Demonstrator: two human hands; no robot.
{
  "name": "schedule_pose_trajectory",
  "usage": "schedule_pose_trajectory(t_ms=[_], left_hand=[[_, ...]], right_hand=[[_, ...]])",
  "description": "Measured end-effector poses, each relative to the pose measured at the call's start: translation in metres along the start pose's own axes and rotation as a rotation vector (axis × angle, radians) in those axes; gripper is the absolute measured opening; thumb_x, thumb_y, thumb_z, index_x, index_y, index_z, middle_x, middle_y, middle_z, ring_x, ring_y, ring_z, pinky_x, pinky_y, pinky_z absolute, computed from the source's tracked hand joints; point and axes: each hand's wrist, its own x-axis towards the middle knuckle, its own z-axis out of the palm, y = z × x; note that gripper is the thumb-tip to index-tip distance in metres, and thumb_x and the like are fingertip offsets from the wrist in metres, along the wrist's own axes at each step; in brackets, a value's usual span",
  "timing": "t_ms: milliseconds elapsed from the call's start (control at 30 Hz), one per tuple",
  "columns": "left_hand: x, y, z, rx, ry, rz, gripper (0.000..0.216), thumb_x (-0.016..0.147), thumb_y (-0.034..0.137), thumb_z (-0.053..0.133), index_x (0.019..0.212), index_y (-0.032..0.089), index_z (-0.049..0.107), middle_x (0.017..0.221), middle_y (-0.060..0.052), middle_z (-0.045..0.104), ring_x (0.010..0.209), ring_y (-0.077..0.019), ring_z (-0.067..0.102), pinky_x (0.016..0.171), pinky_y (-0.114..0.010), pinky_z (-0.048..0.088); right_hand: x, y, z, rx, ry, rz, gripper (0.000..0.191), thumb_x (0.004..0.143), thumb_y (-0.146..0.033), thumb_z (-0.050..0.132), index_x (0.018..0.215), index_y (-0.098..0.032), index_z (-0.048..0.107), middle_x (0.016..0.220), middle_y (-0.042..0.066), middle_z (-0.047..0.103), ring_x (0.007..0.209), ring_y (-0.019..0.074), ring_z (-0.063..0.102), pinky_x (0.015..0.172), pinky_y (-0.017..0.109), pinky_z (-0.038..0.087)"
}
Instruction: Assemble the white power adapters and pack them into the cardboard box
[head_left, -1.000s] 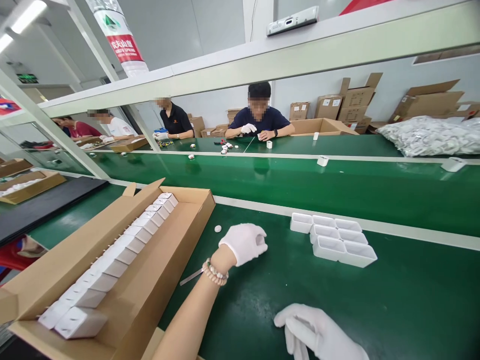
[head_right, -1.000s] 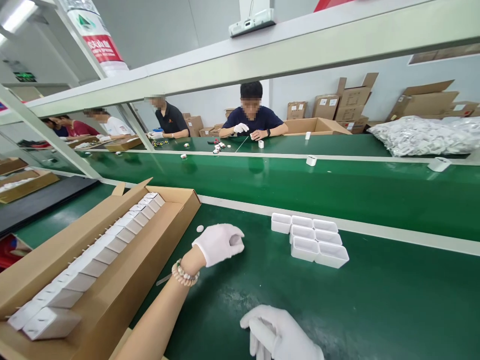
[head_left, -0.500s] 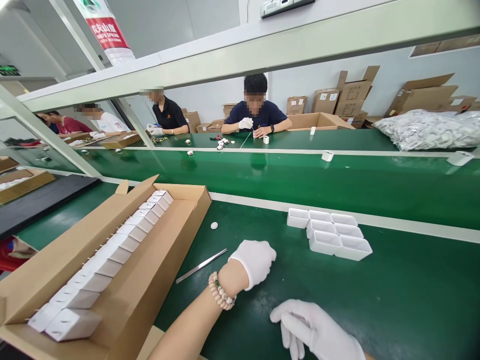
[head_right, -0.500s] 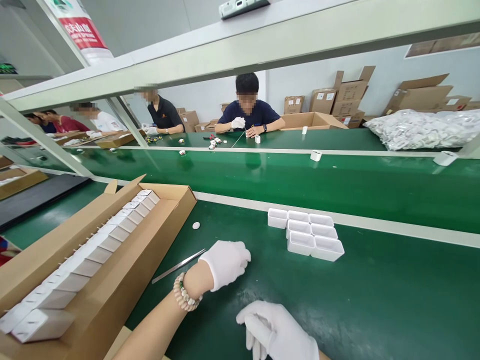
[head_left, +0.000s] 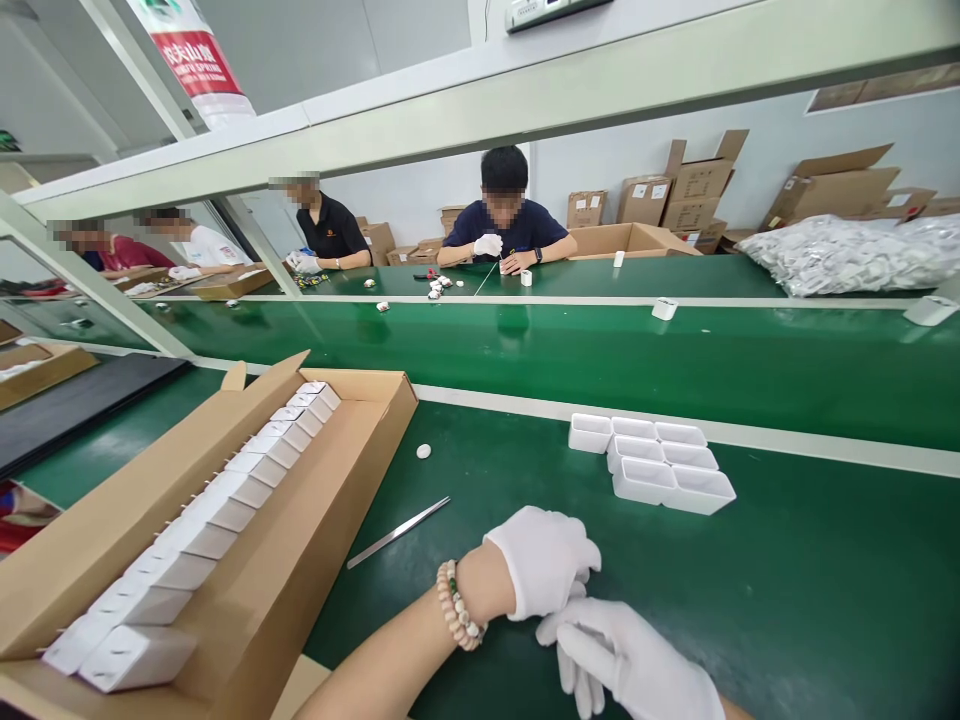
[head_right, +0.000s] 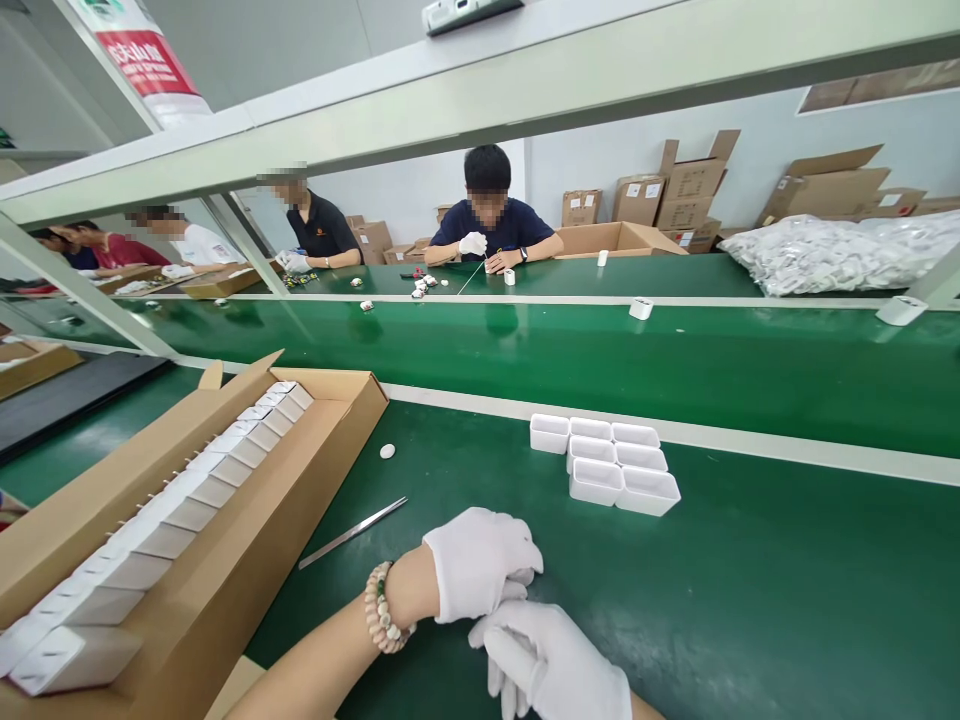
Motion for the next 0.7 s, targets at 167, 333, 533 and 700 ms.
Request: schedule_pose_trajectory(t_ms=[167,333,533,700], left_hand=[[0.001,-0.023,0.000,0.119,0.040,-0.224,0.018,0.087,0.027,0.046,0.084,0.017,0.061,0.085,-0.006,0.062,0.073,-0.0226,0.062,0.060,-0.033,0.046],[-0.002,-0.029,-0.005,0.118,0.065,-0.264,0.018,0.086,0.027,0.047,0.089,0.017,0.061,0.090,-0.007,0.061,0.077,-0.0220,0.062,0.064,-0.032,0.047],[-0.001,-0.012,0.000,0.033,0.066,-0.090,0.018,0.086,0.034,0.050,0.090,0.020,0.061,0.090,-0.002,0.062,0.078,-0.0195,0.062,0.065,-0.030,0.048],[0.014,-0.020,0.010,-0.038,0.184,-0.095,0.020,0.089,0.032,0.050,0.099,0.020,0.062,0.097,-0.003,0.064,0.089,-0.0196,0.061,0.077,-0.031,0.048]], right_hand=[[-0.002,-0.002,0.001,-0.030,0.025,0.039,0.069,0.076,-0.074,0.044,0.103,-0.014,0.064,0.071,0.002,0.060,0.055,0.0116,0.055,0.056,0.025,0.043],[-0.004,-0.003,0.003,-0.059,0.059,0.053,0.068,0.076,-0.074,0.042,0.104,-0.016,0.065,0.072,0.002,0.061,0.058,0.0129,0.056,0.059,0.027,0.044],[-0.007,-0.007,0.007,-0.051,0.099,0.056,0.075,0.070,-0.081,0.040,0.102,-0.018,0.065,0.071,0.002,0.061,0.057,0.0139,0.056,0.059,0.028,0.044],[-0.006,-0.008,0.007,-0.094,0.121,0.083,0.077,0.070,-0.082,0.039,0.102,-0.018,0.065,0.071,0.002,0.062,0.058,0.0145,0.057,0.059,0.028,0.044]])
